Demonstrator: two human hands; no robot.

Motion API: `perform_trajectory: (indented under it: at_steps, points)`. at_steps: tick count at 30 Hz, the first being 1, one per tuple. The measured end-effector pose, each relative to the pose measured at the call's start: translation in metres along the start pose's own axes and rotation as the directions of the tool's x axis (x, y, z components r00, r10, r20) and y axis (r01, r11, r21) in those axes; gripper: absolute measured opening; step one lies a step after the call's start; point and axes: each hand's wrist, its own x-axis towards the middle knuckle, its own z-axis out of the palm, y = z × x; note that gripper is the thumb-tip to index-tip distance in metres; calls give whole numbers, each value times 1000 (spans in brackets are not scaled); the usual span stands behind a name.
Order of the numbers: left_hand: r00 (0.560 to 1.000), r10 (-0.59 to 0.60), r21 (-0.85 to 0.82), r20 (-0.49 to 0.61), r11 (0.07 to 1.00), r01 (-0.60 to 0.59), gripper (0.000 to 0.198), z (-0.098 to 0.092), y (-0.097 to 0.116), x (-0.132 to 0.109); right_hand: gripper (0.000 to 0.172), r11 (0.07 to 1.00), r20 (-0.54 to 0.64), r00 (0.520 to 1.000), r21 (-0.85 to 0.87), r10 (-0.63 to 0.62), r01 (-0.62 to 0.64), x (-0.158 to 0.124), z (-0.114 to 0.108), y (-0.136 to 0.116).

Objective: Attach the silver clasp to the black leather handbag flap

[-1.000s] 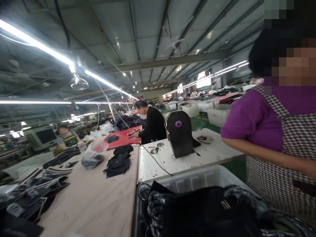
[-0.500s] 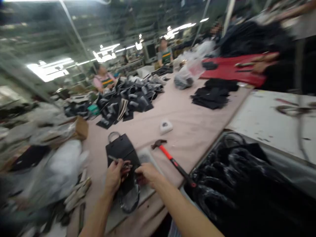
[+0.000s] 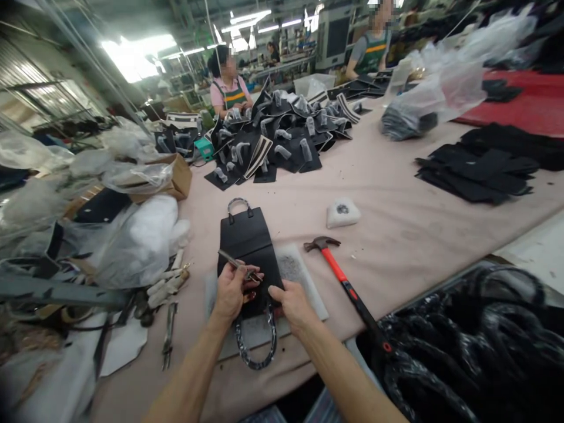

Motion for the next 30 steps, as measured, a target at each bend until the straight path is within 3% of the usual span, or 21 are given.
perform_trajectory:
  at_steps: [6,18,24,30]
  points:
    - [995,95,-58,41,994,-93,44,1,-4,-4,43,1000,58,998,13,3,-4,-5,-6,-4]
    - [998,29,-112,63,993,-22,41,-5,-12,-2,40,999,100,994,33,34,-38,-3,-12,-5]
    - [995,57,-144,82,989,-45,38,-5,-11,-3,35,997,81,995,52,53,-58,-1,-13,-3]
    - [990,81,-65,118,995,-73,38,-2,-6,-5,34,1000,83,996,20,-23,22,-4,-15,0]
